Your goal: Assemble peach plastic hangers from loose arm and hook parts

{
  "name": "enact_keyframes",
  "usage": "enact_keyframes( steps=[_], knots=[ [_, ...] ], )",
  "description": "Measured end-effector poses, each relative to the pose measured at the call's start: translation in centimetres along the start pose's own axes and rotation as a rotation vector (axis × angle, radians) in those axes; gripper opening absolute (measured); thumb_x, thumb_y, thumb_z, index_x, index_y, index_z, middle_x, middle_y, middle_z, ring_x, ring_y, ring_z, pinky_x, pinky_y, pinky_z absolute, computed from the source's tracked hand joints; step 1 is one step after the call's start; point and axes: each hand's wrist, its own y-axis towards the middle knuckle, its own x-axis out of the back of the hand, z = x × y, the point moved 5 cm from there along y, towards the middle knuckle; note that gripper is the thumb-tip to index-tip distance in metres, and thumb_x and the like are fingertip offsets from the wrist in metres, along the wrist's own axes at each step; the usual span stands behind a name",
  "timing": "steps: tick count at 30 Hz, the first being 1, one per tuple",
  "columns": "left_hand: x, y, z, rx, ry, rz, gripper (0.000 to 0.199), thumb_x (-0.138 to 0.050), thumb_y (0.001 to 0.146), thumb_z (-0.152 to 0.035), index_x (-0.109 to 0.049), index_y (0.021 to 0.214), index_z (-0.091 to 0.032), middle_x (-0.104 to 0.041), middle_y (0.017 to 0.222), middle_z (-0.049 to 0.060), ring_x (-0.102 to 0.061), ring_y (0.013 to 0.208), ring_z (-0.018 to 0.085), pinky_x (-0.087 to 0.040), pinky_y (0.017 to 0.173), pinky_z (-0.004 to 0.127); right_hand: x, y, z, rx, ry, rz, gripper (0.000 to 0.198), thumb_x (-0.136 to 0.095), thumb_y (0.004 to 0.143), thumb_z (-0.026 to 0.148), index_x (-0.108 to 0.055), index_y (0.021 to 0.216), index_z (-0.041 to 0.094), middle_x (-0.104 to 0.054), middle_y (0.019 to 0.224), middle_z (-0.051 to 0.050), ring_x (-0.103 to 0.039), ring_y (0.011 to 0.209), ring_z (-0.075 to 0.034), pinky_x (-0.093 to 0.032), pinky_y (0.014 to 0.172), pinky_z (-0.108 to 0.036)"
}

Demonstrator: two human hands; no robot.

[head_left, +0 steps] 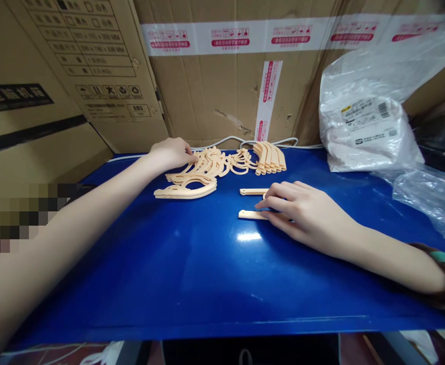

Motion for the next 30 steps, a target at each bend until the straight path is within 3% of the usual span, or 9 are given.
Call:
enact_keyframes(
  steps=[4,9,15,19,24,26,28,30],
  knots=[
    [-0.2,0.9,0.2,0.007,-0.046,-0.034,0.03,-0.071,0.069,-0.044,-0.073,0.089,-0.022,-0.071,0.103,0.011,-0.064,0.099,0.034,-0.049,0.079,0.04,0.1,0.0,0.1,0.004,-0.001,0.004,0.024,-0.045,0.098,0.026,-0.068,0.1,0.019,-0.064,0.093,-0.007,-0.057,0.08,-0.018,-0.039,0.072,-0.032],
    [-0.5,1.7,0.9,0.054,-0.259,0.017,0.025,-0.081,0.058,-0.035,-0.066,0.07,-0.019,-0.07,0.08,0.009,-0.066,0.087,0.03,-0.051,0.072,0.038,0.0,0.0,0.0,0.001,0.003,0.016,0.024,-0.045,0.098,0.026,-0.068,0.1,0.019,-0.064,0.093,-0.007,-0.057,0.08,-0.018,-0.039,0.072,-0.032],
    [-0.7,1.4,1.1,0.096,-0.448,0.029,0.018,-0.077,0.065,-0.024,-0.061,0.065,-0.016,-0.067,0.07,0.007,-0.066,0.076,0.022,-0.052,0.061,0.031,0.0,-0.1,0.1,0.01,0.001,0.008,0.026,-0.046,0.098,0.028,-0.069,0.099,0.019,-0.065,0.093,-0.007,-0.057,0.08,-0.018,-0.039,0.072,-0.033],
    [0.3,1.0,1.0,0.068,-0.536,-0.07,0.014,-0.068,0.074,-0.022,-0.06,0.065,-0.014,-0.064,0.067,0.007,-0.065,0.073,0.021,-0.053,0.064,0.032,-0.2,0.0,0.1,-0.002,0.019,0.043,0.029,-0.046,0.098,0.033,-0.07,0.096,0.018,-0.065,0.091,-0.007,-0.06,0.084,-0.019,-0.04,0.075,-0.034],
    [3.1,-2.6,-1.0,-0.095,-0.605,-0.301,0.017,-0.044,0.093,-0.026,-0.058,0.097,-0.017,-0.061,0.081,0.0,-0.063,0.07,0.012,-0.051,0.067,0.025,-0.6,0.1,0.1,-0.002,0.034,0.086,0.026,-0.047,0.098,0.033,-0.069,0.099,0.019,-0.064,0.094,-0.006,-0.061,0.088,-0.02,-0.042,0.076,-0.034],
    [4.0,-5.3,-2.7,-0.236,-0.587,-0.435,0.018,-0.042,0.094,-0.026,-0.058,0.096,-0.017,-0.059,0.073,-0.001,-0.059,0.06,0.011,-0.046,0.06,0.025,-0.6,0.2,0.1,-0.009,0.044,0.099,0.025,-0.047,0.098,0.031,-0.069,0.099,0.019,-0.064,0.094,-0.006,-0.061,0.088,-0.02,-0.043,0.076,-0.034],
    [3.7,-8.0,-4.5,-0.373,-0.58,-0.433,0.016,-0.043,0.094,-0.023,-0.057,0.093,-0.017,-0.062,0.076,0.0,-0.058,0.061,0.011,-0.043,0.06,0.025,-0.6,0.2,0.1,-0.014,0.06,0.106,0.025,-0.047,0.098,0.031,-0.069,0.099,0.019,-0.064,0.092,-0.007,-0.061,0.087,-0.019,-0.044,0.076,-0.033],
    [2.3,-10.4,-6.2,-0.504,-0.529,-0.309,0.017,-0.041,0.094,-0.021,-0.056,0.088,-0.017,-0.065,0.079,0.0,-0.06,0.07,0.014,-0.042,0.064,0.027,-0.6,0.2,0.0,-0.017,0.084,0.118,0.025,-0.047,0.098,0.03,-0.068,0.096,0.018,-0.063,0.091,-0.007,-0.061,0.084,-0.019,-0.046,0.075,-0.032]
  ],
)
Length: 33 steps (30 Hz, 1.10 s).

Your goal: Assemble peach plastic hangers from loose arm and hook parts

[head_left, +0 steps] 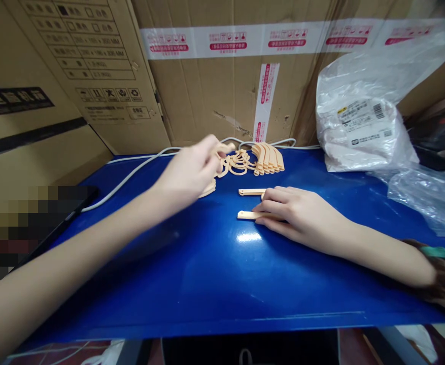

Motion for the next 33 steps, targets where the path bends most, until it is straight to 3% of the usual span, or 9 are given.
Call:
enact_keyframes(
  steps=[3,7,11,16,21,29,33],
  knots=[
    [-2.4,-2.6,-1.4,-0.057,0.081,0.196,0.031,-0.033,0.099,-0.033,-0.056,0.085,-0.019,-0.063,0.079,0.002,-0.059,0.074,0.018,-0.041,0.065,0.03,0.0,-0.1,-0.1,0.008,0.054,0.008,0.024,-0.047,0.098,0.029,-0.068,0.098,0.018,-0.064,0.095,-0.008,-0.061,0.085,-0.018,-0.048,0.076,-0.03],
    [-4.1,-4.6,-1.8,-0.13,0.071,0.287,0.041,-0.026,0.103,-0.039,-0.061,0.094,-0.02,-0.064,0.089,0.003,-0.058,0.087,0.02,-0.042,0.078,0.034,0.1,-0.2,-0.4,0.043,0.073,-0.028,0.025,-0.048,0.097,0.029,-0.067,0.107,0.017,-0.064,0.097,-0.007,-0.062,0.084,-0.017,-0.049,0.074,-0.029],
    [-4.6,-5.1,-1.7,-0.163,0.083,0.295,0.038,-0.03,0.103,-0.038,-0.062,0.096,-0.019,-0.059,0.087,0.003,-0.055,0.084,0.019,-0.041,0.078,0.034,0.1,-0.3,-0.6,0.052,0.081,-0.025,0.024,-0.049,0.097,0.029,-0.068,0.104,0.017,-0.064,0.095,-0.007,-0.063,0.082,-0.016,-0.048,0.072,-0.027],
    [-4.7,-5.5,-1.4,-0.103,0.053,0.301,0.034,-0.037,0.1,-0.041,-0.063,0.096,-0.019,-0.055,0.083,0.001,-0.051,0.073,0.016,-0.037,0.068,0.032,0.1,-0.3,-0.6,0.058,0.125,-0.002,0.022,-0.047,0.097,0.026,-0.066,0.101,0.016,-0.062,0.095,-0.007,-0.062,0.081,-0.016,-0.048,0.071,-0.026],
    [-4.5,-5.6,-1.3,-0.081,-0.035,0.284,0.025,-0.043,0.098,-0.037,-0.061,0.097,-0.019,-0.055,0.085,0.0,-0.05,0.076,0.016,-0.037,0.07,0.031,0.4,-0.1,-0.1,0.076,0.147,0.015,0.021,-0.042,0.099,0.025,-0.06,0.094,0.015,-0.061,0.09,-0.007,-0.06,0.081,-0.016,-0.046,0.073,-0.027],
    [-4.7,-4.9,-0.6,0.024,-0.284,0.292,0.029,-0.043,0.097,-0.039,-0.061,0.089,-0.018,-0.06,0.084,-0.001,-0.053,0.078,0.015,-0.036,0.07,0.029,-0.5,-0.3,-0.3,0.061,0.037,0.113,0.026,-0.031,0.103,0.03,-0.053,0.103,0.015,-0.067,0.091,-0.008,-0.063,0.072,-0.019,-0.043,0.064,-0.03],
    [-4.6,-4.9,-0.3,0.048,-0.335,0.282,0.028,-0.045,0.096,-0.039,-0.062,0.09,-0.018,-0.059,0.08,-0.002,-0.053,0.075,0.014,-0.036,0.067,0.027,-0.6,-0.4,-0.3,0.098,-0.051,0.088,0.028,-0.03,0.103,0.031,-0.053,0.104,0.016,-0.069,0.089,-0.007,-0.065,0.069,-0.017,-0.041,0.063,-0.029]
  ],
)
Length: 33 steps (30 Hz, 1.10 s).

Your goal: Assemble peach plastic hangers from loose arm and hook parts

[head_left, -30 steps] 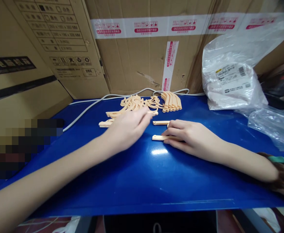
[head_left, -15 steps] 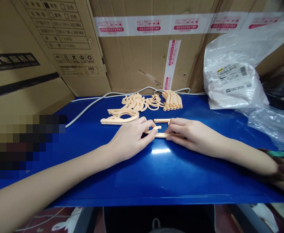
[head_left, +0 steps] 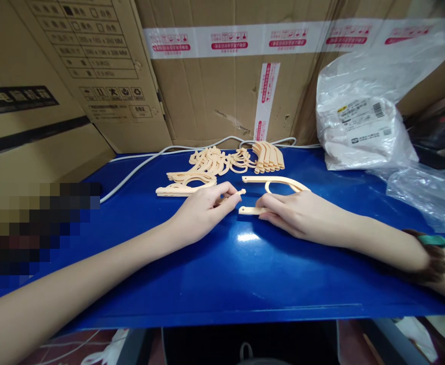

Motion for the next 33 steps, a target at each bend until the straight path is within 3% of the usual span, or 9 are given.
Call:
enact_keyframes(
  steps=[9,18,22,30,33],
  knots=[
    [0.1,-0.1,0.0,-0.019,0.067,0.026,0.031,-0.043,0.096,-0.043,-0.06,0.089,-0.019,-0.06,0.081,-0.001,-0.053,0.072,0.014,-0.036,0.065,0.027,0.5,-0.1,0.0,-0.011,-0.115,-0.075,0.032,-0.029,0.102,0.032,-0.056,0.11,0.017,-0.072,0.082,-0.006,-0.066,0.064,-0.018,-0.041,0.065,-0.03],
    [0.2,-0.1,-0.1,-0.059,0.213,0.048,0.031,-0.041,0.097,-0.043,-0.06,0.092,-0.02,-0.059,0.077,-0.001,-0.052,0.071,0.015,-0.035,0.065,0.029,0.4,-0.2,-0.1,0.005,-0.097,-0.104,0.031,-0.036,0.101,0.032,-0.061,0.109,0.017,-0.072,0.09,-0.006,-0.065,0.067,-0.017,-0.04,0.06,-0.028],
    [0.3,0.0,0.1,-0.059,0.233,0.05,0.03,-0.04,0.097,-0.042,-0.06,0.093,-0.019,-0.058,0.075,-0.001,-0.052,0.072,0.015,-0.035,0.066,0.029,0.7,-0.2,0.1,0.018,-0.098,-0.106,0.033,-0.034,0.102,0.035,-0.061,0.11,0.018,-0.069,0.095,-0.006,-0.063,0.068,-0.015,-0.04,0.061,-0.027],
    [0.2,0.0,0.1,-0.056,0.226,0.058,0.03,-0.039,0.098,-0.041,-0.059,0.093,-0.019,-0.062,0.079,0.0,-0.054,0.074,0.016,-0.036,0.068,0.03,1.5,-0.3,0.4,0.0,-0.096,-0.154,0.031,-0.037,0.101,0.037,-0.061,0.109,0.02,-0.062,0.084,-0.004,-0.061,0.083,-0.019,-0.043,0.07,-0.03],
    [0.2,-0.1,0.1,-0.05,0.205,0.055,0.032,-0.038,0.098,-0.042,-0.06,0.094,-0.02,-0.063,0.083,0.0,-0.055,0.076,0.016,-0.038,0.07,0.03,1.3,-0.4,0.4,0.005,-0.157,-0.14,0.033,-0.034,0.102,0.039,-0.062,0.11,0.022,-0.062,0.09,-0.005,-0.061,0.082,-0.018,-0.042,0.065,-0.028]
  ],
)
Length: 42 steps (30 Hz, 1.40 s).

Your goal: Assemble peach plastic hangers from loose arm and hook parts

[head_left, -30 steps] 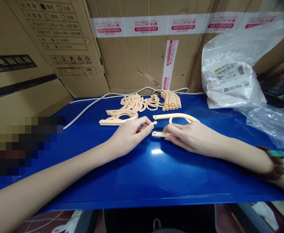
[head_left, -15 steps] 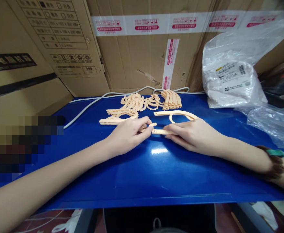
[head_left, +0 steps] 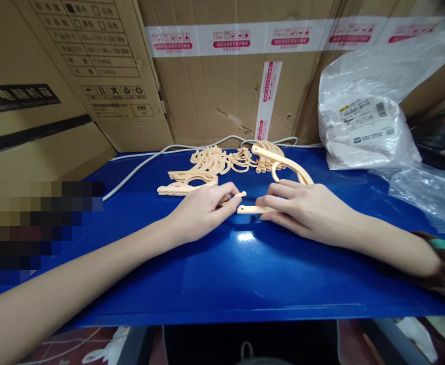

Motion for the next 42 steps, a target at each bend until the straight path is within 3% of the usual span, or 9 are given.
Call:
enact_keyframes(
  steps=[5,10,15,20,29,33,38,42],
  knots=[
    [0.0,0.0,0.1,0.008,0.0,0.001,0.034,-0.038,0.098,-0.044,-0.061,0.093,-0.02,-0.063,0.083,0.001,-0.055,0.074,0.016,-0.038,0.069,0.03,-0.1,-0.1,0.2,0.029,-0.205,-0.006,0.033,-0.036,0.101,0.042,-0.063,0.11,0.026,-0.062,0.104,-0.007,-0.06,0.077,-0.018,-0.04,0.059,-0.028],
    [0.1,-0.1,0.0,0.005,0.012,0.006,0.035,-0.037,0.099,-0.044,-0.062,0.096,-0.02,-0.063,0.082,0.001,-0.055,0.073,0.016,-0.037,0.067,0.03,0.3,0.2,1.0,0.083,-0.244,-0.029,0.021,-0.05,0.096,0.035,-0.066,0.101,0.023,-0.061,0.109,-0.013,-0.06,0.097,-0.026,-0.048,0.08,-0.039],
    [0.1,-0.1,-0.1,-0.001,0.01,0.006,0.033,-0.038,0.099,-0.042,-0.062,0.097,-0.019,-0.062,0.081,0.001,-0.055,0.071,0.015,-0.038,0.067,0.029,0.6,0.2,1.1,0.056,-0.219,-0.032,0.016,-0.054,0.094,0.03,-0.067,0.097,0.022,-0.057,0.124,-0.016,-0.057,0.108,-0.033,-0.05,0.078,-0.042],
    [0.1,-0.1,-0.2,-0.007,0.015,0.005,0.032,-0.038,0.099,-0.041,-0.061,0.097,-0.019,-0.06,0.078,0.0,-0.054,0.07,0.015,-0.037,0.066,0.029,0.5,0.1,1.3,0.087,-0.109,-0.012,0.025,-0.042,0.099,0.03,-0.064,0.094,0.018,-0.064,0.104,-0.013,-0.061,0.092,-0.024,-0.051,0.076,-0.037],
    [0.0,-0.2,-0.3,0.004,-0.013,0.019,0.031,-0.039,0.098,-0.041,-0.06,0.095,-0.019,-0.06,0.079,0.0,-0.055,0.073,0.016,-0.037,0.068,0.029,0.7,0.2,0.8,0.007,0.251,0.003,0.025,-0.039,0.101,0.03,-0.059,0.096,0.017,-0.058,0.103,-0.01,-0.06,0.083,-0.016,-0.05,0.075,-0.029],
    [0.2,-0.2,-0.5,-0.007,-0.029,-0.019,0.029,-0.038,0.099,-0.041,-0.057,0.093,-0.019,-0.058,0.08,0.0,-0.053,0.073,0.016,-0.037,0.068,0.029,0.5,0.3,0.6,-0.006,0.291,-0.007,0.024,-0.04,0.1,0.029,-0.059,0.096,0.015,-0.056,0.101,-0.01,-0.059,0.081,-0.016,-0.05,0.074,-0.03],
    [1.7,-0.3,-1.0,-0.057,-0.044,-0.235,0.029,-0.03,0.101,-0.035,-0.05,0.088,-0.018,-0.055,0.092,0.004,-0.052,0.089,0.018,-0.038,0.082,0.031,0.6,0.5,0.9,0.01,0.268,-0.024,0.025,-0.04,0.1,0.026,-0.059,0.088,0.016,-0.059,0.095,-0.01,-0.059,0.084,-0.018,-0.05,0.077,-0.031],
    [1.3,-0.3,-1.1,-0.041,-0.129,-0.153,0.033,-0.028,0.102,-0.037,-0.052,0.091,-0.017,-0.054,0.085,0.002,-0.052,0.08,0.016,-0.038,0.076,0.03,0.6,0.6,1.1,0.011,0.238,-0.035,0.027,-0.04,0.1,0.027,-0.06,0.087,0.016,-0.061,0.094,-0.01,-0.06,0.087,-0.019,-0.051,0.081,-0.034]
  ],
)
